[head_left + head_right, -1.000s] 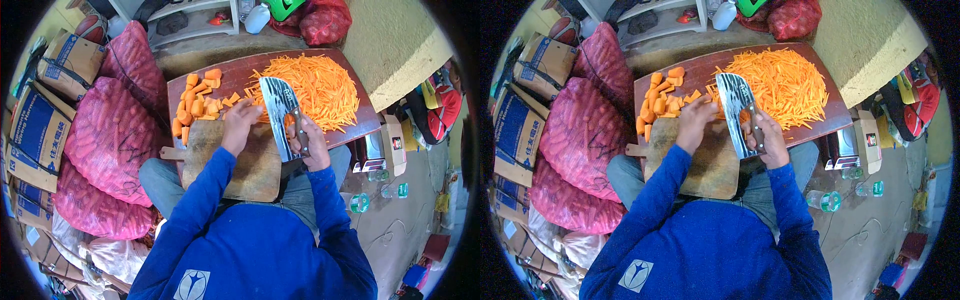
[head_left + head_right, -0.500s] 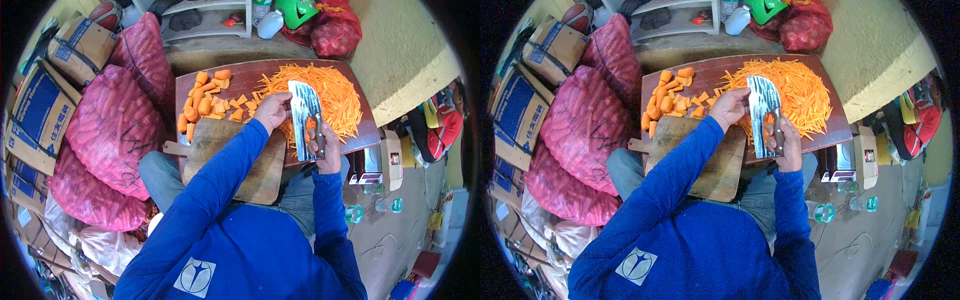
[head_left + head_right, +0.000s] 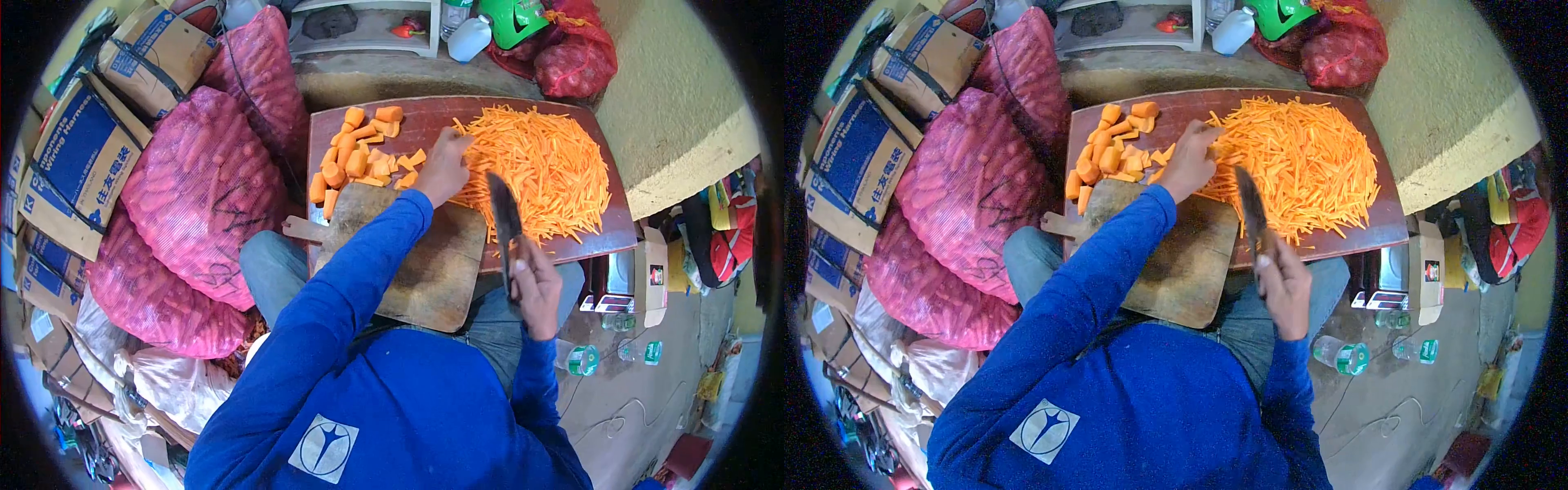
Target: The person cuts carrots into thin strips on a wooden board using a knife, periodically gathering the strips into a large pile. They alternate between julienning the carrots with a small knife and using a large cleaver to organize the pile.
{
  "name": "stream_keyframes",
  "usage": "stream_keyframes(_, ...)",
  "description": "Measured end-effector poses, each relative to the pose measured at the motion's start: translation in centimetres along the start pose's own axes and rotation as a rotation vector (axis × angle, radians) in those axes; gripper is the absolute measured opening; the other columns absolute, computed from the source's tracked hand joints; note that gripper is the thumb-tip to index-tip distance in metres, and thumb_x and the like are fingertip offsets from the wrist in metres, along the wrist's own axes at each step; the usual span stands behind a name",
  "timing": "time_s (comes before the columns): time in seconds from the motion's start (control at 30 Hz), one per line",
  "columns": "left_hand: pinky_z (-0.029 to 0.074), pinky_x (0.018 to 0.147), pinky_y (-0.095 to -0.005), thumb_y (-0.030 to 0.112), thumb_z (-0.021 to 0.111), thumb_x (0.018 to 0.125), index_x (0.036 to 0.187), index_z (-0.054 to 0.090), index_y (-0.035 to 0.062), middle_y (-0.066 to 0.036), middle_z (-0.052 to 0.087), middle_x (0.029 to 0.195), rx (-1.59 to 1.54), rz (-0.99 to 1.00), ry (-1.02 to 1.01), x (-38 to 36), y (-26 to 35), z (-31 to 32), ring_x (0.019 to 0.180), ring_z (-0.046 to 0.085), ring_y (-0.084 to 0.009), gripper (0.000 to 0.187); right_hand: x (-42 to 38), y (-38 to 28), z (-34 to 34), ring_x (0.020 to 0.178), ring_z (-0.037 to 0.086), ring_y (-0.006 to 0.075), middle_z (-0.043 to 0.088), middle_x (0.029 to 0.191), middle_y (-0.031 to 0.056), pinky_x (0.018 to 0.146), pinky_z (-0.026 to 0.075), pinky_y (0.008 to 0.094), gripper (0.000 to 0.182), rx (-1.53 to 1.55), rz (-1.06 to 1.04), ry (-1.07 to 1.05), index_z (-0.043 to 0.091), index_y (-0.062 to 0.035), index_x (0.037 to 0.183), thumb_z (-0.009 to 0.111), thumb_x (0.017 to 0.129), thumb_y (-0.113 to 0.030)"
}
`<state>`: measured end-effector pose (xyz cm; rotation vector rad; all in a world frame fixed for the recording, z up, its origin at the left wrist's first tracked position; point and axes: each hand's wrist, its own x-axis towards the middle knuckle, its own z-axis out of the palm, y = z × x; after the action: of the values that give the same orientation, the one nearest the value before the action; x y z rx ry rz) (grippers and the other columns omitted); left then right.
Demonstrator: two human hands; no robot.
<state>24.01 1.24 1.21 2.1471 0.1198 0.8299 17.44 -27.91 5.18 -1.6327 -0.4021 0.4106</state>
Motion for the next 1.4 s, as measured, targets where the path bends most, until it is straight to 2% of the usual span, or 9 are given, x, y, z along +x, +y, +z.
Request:
stream_keyframes(0.17, 0.050, 0.095, -0.0553, 0.008, 0.072, 0.080, 0.125, 0.076, 0.0098, -0.019, 0.066, 0.123, 0.396, 0.082, -0.137, 0.3, -3.8, -4.8, 0.122, 0.061, -0.0406, 0.044, -2.4, 1.0, 2.8, 0.090, 0.062, 0.0111, 0.070, 0.106, 0.0063, 0.083, 0.054, 0.0297, 0.047, -0.095, -0.048, -0.189, 0.059, 0.0047, 0.147, 0.068, 0.102, -0.007)
stream_keyframes(0.27, 0.043, 0.098, -0.0633, 0.020, 0.077, 0.078, 0.130, 0.075, 0.0187, -0.013, 0.067, 0.129, 0.850, 0.021, -0.373, 0.2, -6.5, -9.1, 0.129, 0.059, -0.0345, 0.052, -2.7, 0.9, 4.0, 0.063, 0.050, 0.0035, 0.062, 0.087, -0.0028, 0.056, 0.041, 0.0225, 0.049, -0.058, -0.071, -0.281, 0.060, 0.0008, 0.150, 0.067, 0.105, -0.016)
stream_keyframes(0.63, 0.037, 0.105, -0.0754, 0.032, 0.083, 0.083, 0.127, 0.075, 0.0194, -0.011, 0.072, 0.122, 1.001, -0.098, -0.596, 0.4, -8.2, -12.6, 0.133, 0.058, -0.0368, 0.047, -2.0, 0.0, 4.7, 0.067, 0.051, 0.0039, 0.062, 0.089, -0.0016, 0.059, 0.043, 0.0237, 0.048, -0.141, -0.112, -0.294, 0.059, 0.0008, 0.150, 0.066, 0.104, -0.013)
stream_keyframes(0.7, 0.035, 0.106, -0.0765, 0.034, 0.084, 0.083, 0.120, 0.077, 0.0171, -0.010, 0.073, 0.119, 1.017, -0.127, -0.624, 0.9, -8.3, -12.6, 0.131, 0.059, -0.0365, 0.041, -2.3, -0.6, 4.5, 0.107, 0.069, 0.0165, 0.076, 0.118, 0.0189, 0.097, 0.054, 0.0323, 0.045, -0.111, -0.011, -0.301, 0.060, 0.0041, 0.146, 0.066, 0.104, -0.012)
stream_keyframes(0.9, 0.037, 0.104, -0.0661, 0.033, 0.082, 0.079, 0.112, 0.078, 0.0154, -0.008, 0.072, 0.126, 0.989, -0.219, -0.699, 1.8, -8.2, -13.3, 0.128, 0.062, -0.0329, 0.037, -1.8, -0.6, 4.2, 0.108, 0.068, 0.0163, 0.076, 0.118, 0.0177, 0.097, 0.053, 0.0326, 0.045, -0.133, -0.001, -0.277, 0.059, 0.0035, 0.147, 0.065, 0.105, -0.011)
stream_keyframes(1.13, 0.040, 0.085, -0.0558, 0.019, 0.088, 0.079, 0.080, 0.065, 0.0080, -0.012, 0.073, 0.088, 0.644, -0.071, -0.447, 1.3, -8.5, -13.5, 0.094, 0.070, -0.0344, 0.025, -1.6, -0.5, 4.2, 0.103, 0.068, 0.0158, 0.075, 0.114, 0.0165, 0.095, 0.054, 0.0327, 0.044, -0.140, 0.008, -0.266, 0.060, 0.0023, 0.146, 0.065, 0.105, -0.013)
stream_keyframes(1.2, 0.036, 0.085, -0.0530, 0.020, 0.085, 0.081, 0.079, 0.064, 0.0088, -0.013, 0.073, 0.087, 0.519, -0.083, -0.409, 1.3, -7.9, -13.8, 0.092, 0.069, -0.0358, 0.024, -1.5, -0.2, 4.4, 0.061, 0.049, 0.0045, 0.063, 0.088, -0.0003, 0.056, 0.043, 0.0241, 0.043, -0.119, -0.047, -0.245, 0.062, 0.0010, 0.146, 0.063, 0.105, -0.011)
stream_keyframes(1.33, 0.044, 0.076, -0.0444, 0.017, 0.086, 0.086, 0.078, 0.065, 0.0057, -0.012, 0.067, 0.074, 0.245, -0.116, -0.261, -0.5, -4.3, -14.4, 0.074, 0.065, -0.0242, 0.025, -1.3, 0.3, 4.1, 0.061, 0.049, 0.0045, 0.064, 0.089, -0.0001, 0.056, 0.043, 0.0242, 0.043, -0.124, -0.051, -0.232, 0.061, 0.0011, 0.147, 0.062, 0.106, -0.011)
stream_keyframes(1.4, 0.047, 0.070, -0.0405, 0.017, 0.086, 0.087, 0.078, 0.066, 0.0044, -0.012, 0.065, 0.071, 0.143, -0.208, -0.252, -3.3, -3.0, -14.1, 0.069, 0.062, -0.0194, 0.025, -1.3, 0.4, 3.8, 0.090, 0.066, 0.0149, 0.073, 0.104, 0.0134, 0.085, 0.055, 0.0322, 0.044, -0.158, -0.014, -0.245, 0.060, 0.0033, 0.146, 0.065, 0.106, -0.015)
